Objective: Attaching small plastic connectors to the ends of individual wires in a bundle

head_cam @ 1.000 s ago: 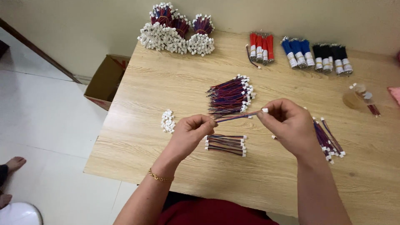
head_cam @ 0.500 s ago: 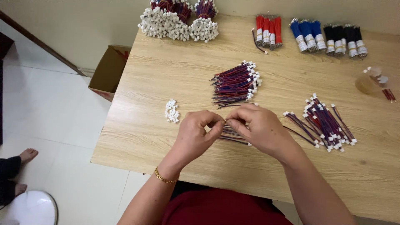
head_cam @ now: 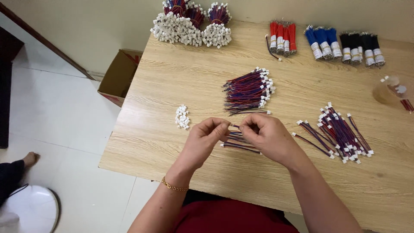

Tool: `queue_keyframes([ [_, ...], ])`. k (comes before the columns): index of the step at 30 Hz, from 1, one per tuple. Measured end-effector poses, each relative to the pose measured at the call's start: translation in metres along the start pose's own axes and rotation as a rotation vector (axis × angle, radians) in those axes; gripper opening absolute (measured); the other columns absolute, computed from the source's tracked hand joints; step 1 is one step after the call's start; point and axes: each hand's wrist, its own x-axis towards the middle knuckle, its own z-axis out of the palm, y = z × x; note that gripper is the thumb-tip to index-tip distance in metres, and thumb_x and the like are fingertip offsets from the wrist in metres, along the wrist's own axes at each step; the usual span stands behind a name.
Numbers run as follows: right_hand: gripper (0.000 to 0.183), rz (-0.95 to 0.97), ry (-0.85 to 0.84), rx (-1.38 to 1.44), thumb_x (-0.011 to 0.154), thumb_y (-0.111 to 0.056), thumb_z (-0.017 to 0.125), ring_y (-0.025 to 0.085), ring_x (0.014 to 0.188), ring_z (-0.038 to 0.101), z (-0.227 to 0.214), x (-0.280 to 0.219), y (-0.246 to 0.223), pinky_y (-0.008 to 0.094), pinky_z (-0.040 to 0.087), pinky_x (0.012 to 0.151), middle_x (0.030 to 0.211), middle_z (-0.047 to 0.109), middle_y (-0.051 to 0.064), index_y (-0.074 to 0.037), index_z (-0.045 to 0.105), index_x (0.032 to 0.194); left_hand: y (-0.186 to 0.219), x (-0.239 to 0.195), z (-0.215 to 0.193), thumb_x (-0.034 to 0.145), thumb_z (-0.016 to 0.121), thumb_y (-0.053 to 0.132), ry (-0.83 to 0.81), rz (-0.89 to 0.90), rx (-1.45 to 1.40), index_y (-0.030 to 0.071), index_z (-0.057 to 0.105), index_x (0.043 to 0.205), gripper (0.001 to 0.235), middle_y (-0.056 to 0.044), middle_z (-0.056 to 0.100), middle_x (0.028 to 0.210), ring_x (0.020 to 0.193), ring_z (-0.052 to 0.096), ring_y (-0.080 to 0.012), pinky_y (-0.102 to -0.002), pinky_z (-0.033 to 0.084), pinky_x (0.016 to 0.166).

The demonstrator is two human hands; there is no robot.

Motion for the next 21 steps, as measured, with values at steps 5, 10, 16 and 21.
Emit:
queue_keyframes([
  [5,0.011,0.011,-0.017,0.023,0.083,-0.016,0.069,0.023,0.068,0.062,0.001,0.002,0.0,0.035,0.05,0.067,0.069,0.067,0.013,-0.005,0.07,0.082,-0.011,0.002,0.001,0.091,0.069,0.016,0.006,0.02,-0.026,0.0,0.069,0.095,0.017,-0.009,0.067,0.074,0.071,0.063,-0.0144,-0.028,0.053,0.072],
  [10,0.01,0.043,-0.002,0.137,0.084,-0.015,0.069,0.014,0.071,0.058,0.009,0.0,0.007,0.031,0.049,0.068,0.069,0.067,0.008,-0.006,0.072,0.085,-0.004,-0.003,0.008,0.093,0.065,0.013,0.033,0.055,-0.049,0.001,0.068,0.091,0.013,-0.008,0.064,0.069,0.072,0.06,-0.0136,-0.028,0.051,0.072],
  [16,0.021,0.098,0.053,0.229,0.086,-0.01,0.067,0.011,0.073,0.057,0.023,-0.005,0.013,0.027,0.051,0.069,0.075,0.065,0.004,-0.009,0.07,0.107,-0.013,-0.017,0.011,0.093,0.064,0.011,0.207,0.189,0.07,0.004,0.066,0.091,0.008,-0.002,0.058,0.07,0.07,0.053,-0.0101,-0.025,0.048,0.067],
  [21,0.014,0.068,-0.065,0.049,0.087,-0.014,0.066,0.023,0.082,0.069,0.034,-0.01,0.01,0.037,0.054,0.075,0.084,0.072,0.014,-0.006,0.072,0.097,-0.007,-0.036,0.004,0.088,0.067,0.014,0.231,0.422,0.53,0.011,0.067,0.084,0.005,-0.006,0.06,0.067,0.062,0.061,-0.0212,-0.031,0.05,0.059],
])
